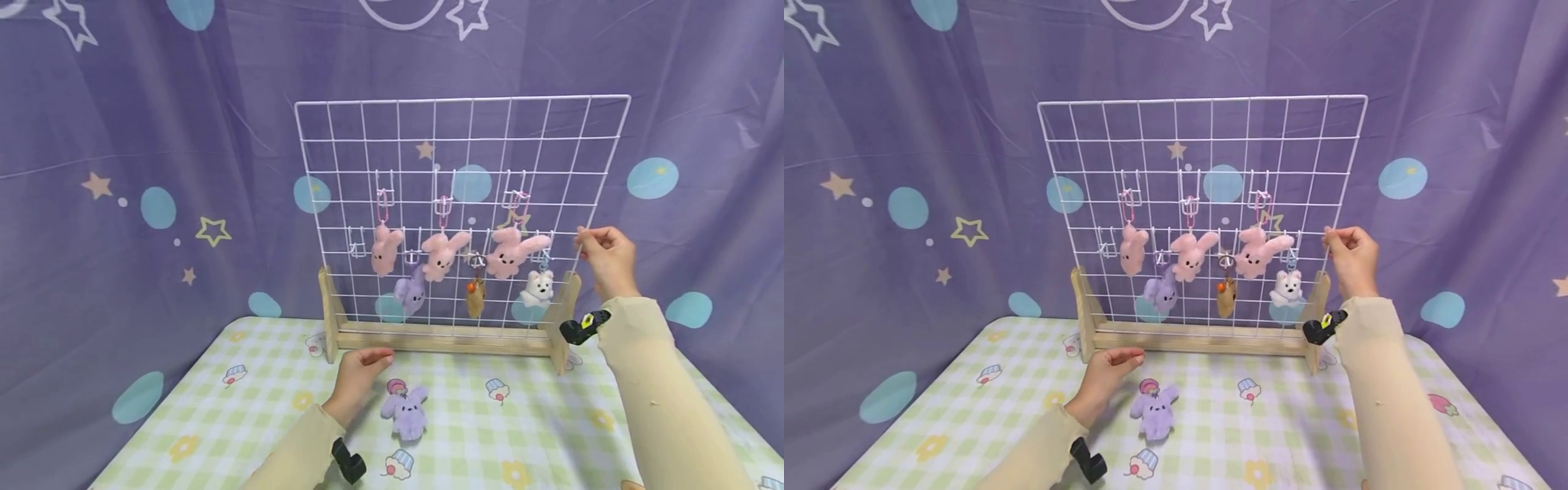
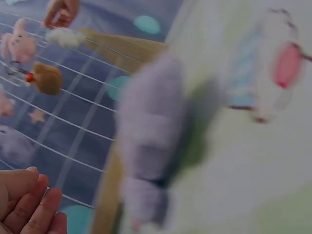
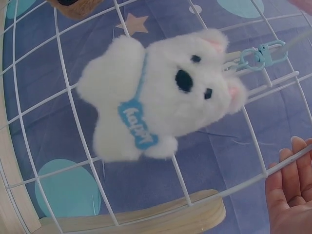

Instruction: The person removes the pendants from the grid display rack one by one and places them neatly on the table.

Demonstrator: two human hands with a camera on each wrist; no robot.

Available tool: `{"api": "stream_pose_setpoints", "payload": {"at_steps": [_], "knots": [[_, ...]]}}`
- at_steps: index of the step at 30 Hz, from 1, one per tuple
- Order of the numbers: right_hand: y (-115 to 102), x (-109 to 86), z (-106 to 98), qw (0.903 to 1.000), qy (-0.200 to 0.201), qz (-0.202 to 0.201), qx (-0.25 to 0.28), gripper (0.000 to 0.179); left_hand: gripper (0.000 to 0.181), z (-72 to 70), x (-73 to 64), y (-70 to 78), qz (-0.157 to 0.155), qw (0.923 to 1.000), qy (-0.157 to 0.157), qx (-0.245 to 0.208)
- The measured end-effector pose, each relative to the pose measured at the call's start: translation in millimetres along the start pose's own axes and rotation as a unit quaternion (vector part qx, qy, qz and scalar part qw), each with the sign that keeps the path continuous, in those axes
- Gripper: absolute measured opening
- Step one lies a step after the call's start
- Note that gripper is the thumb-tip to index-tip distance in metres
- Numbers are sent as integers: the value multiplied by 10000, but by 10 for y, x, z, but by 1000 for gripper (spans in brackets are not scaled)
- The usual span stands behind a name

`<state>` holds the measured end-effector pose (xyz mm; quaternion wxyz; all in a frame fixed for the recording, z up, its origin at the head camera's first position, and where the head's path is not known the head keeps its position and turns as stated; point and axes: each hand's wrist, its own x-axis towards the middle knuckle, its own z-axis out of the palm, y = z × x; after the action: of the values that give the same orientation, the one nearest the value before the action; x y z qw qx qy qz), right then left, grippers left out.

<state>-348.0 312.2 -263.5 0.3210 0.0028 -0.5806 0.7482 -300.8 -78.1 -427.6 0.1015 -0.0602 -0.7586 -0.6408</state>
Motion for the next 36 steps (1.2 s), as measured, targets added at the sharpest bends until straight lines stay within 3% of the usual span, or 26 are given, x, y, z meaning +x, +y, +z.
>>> {"api": "stream_pose_setpoints", "payload": {"at_steps": [6,11,23,31,36], "knots": [[21,-2,9,10000,-50,27,51,14,19,-164,96,351,627,9977,256,58],[19,-8,8,10000,-29,14,-24,14,19,-273,200,695,965,9938,527,-138],[11,-1,5,10000,-48,4,61,15,21,-308,518,1509,1597,9817,753,-714],[18,-5,-7,9999,-25,-47,97,16,21,-295,758,1668,1746,9765,1016,-747],[27,-7,0,9998,-4,-158,107,17,20,-295,834,1719,1949,9722,1239,-389]]}}
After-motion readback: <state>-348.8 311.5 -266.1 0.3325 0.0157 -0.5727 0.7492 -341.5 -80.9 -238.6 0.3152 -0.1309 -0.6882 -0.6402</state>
